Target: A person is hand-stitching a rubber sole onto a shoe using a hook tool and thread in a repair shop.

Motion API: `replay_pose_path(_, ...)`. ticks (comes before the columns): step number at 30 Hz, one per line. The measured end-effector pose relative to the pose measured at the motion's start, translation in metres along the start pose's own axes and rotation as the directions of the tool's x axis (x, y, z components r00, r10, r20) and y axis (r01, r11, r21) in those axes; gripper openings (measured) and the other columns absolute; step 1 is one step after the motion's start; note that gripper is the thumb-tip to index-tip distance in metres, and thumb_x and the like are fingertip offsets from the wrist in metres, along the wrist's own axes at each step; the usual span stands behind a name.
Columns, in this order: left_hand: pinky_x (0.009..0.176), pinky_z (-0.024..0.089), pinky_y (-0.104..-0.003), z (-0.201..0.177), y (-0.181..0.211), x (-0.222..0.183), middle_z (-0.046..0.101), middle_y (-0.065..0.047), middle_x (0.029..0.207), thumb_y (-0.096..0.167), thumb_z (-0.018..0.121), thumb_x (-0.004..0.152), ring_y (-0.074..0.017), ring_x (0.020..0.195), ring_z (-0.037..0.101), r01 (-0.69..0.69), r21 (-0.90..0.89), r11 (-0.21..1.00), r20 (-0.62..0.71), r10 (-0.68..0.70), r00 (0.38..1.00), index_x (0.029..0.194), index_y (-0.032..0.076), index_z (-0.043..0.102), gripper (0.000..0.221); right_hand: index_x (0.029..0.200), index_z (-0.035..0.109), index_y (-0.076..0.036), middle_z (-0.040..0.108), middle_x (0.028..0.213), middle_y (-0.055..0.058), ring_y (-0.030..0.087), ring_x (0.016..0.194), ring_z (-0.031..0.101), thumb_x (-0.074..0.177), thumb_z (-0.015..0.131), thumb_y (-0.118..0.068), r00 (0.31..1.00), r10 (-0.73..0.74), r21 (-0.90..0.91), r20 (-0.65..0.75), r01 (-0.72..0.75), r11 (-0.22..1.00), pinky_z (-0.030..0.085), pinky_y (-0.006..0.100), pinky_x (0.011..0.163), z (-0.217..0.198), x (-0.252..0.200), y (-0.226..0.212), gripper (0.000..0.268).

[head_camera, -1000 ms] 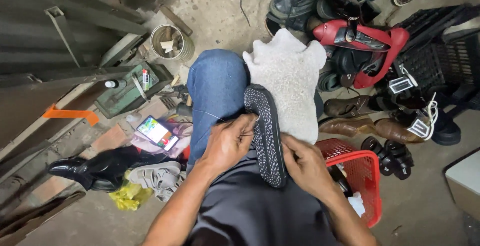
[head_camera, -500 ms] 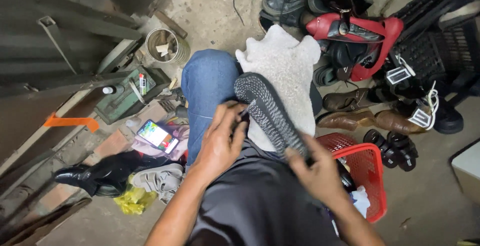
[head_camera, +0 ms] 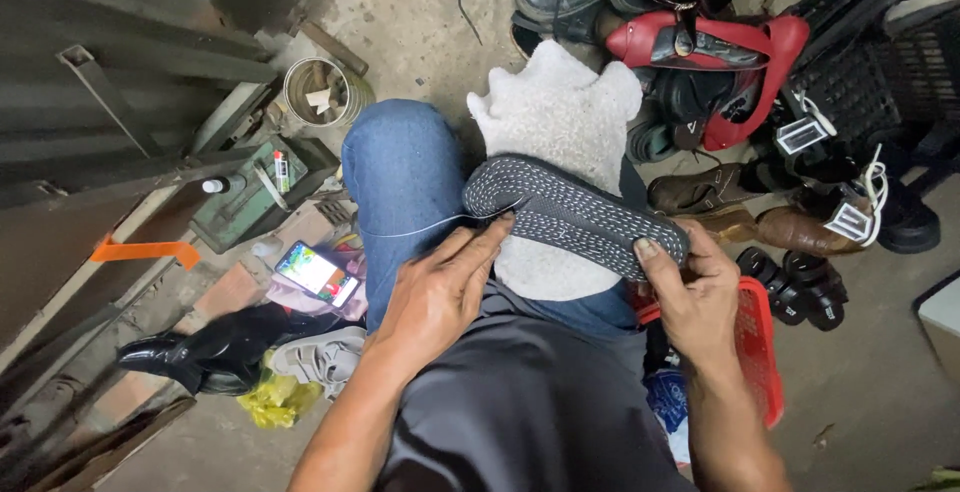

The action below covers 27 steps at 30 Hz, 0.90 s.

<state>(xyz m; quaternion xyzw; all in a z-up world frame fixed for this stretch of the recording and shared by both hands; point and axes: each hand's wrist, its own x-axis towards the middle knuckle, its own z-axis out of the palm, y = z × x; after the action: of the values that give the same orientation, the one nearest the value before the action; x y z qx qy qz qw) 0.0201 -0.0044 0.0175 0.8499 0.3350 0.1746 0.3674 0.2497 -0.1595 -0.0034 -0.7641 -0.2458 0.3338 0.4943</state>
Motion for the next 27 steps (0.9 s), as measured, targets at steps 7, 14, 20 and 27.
replay_pose_path(7, 0.058, 0.057, -0.042, 0.004, -0.005, 0.005, 0.071, -0.006, 0.084, 0.018, 0.055, 0.103, -0.0321, 0.075, 0.071, -0.006, 0.042, 0.999, 0.03, 0.005, 1.0, 0.124, 0.02, 0.074, 0.029, 0.105, 0.07, 0.002, 0.057, 0.056, 0.013, 0.014, 0.051, 0.057, 0.094, 0.073, -0.011, 1.0, -0.014, 0.017, -0.004, 0.014, 1.0, 0.049, 0.025, 0.05, -0.002, 0.002, 0.002, 0.017)
replay_pose_path(14, 0.056, 0.056, -0.04, 0.0, 0.0, 0.01, 0.07, -0.008, 0.082, 0.015, 0.055, 0.103, -0.0328, 0.072, 0.07, -0.023, 0.031, 0.999, 0.017, 0.022, 1.0, 0.121, 0.016, 0.075, 0.027, 0.105, 0.069, 0.003, 0.058, 0.06, 0.014, 0.015, 0.05, 0.058, 0.095, 0.073, -0.009, 1.0, -0.007, 0.072, -0.016, 0.008, 0.997, 0.051, 0.026, 0.05, -0.006, 0.002, 0.01, 0.017)
replay_pose_path(20, 0.055, 0.056, -0.04, 0.0, 0.002, 0.014, 0.069, -0.007, 0.083, 0.015, 0.055, 0.103, -0.0316, 0.071, 0.07, -0.037, 0.055, 0.998, 0.02, 0.036, 0.999, 0.12, 0.016, 0.075, 0.026, 0.107, 0.069, 0.004, 0.058, 0.061, 0.014, 0.014, 0.051, 0.059, 0.094, 0.073, -0.009, 1.0, -0.011, 0.065, -0.017, 0.012, 0.998, 0.051, 0.026, 0.049, -0.007, 0.002, 0.012, 0.019)
replay_pose_path(27, 0.053, 0.055, -0.04, -0.002, 0.002, 0.015, 0.068, -0.008, 0.081, 0.013, 0.054, 0.102, -0.0316, 0.068, 0.068, -0.04, 0.052, 0.998, 0.054, 0.038, 0.998, 0.121, 0.015, 0.075, 0.028, 0.105, 0.068, 0.005, 0.057, 0.061, 0.014, 0.015, 0.05, 0.058, 0.094, 0.072, -0.008, 1.0, -0.008, 0.103, -0.025, 0.011, 0.995, 0.051, 0.027, 0.048, -0.006, 0.002, 0.007, 0.017)
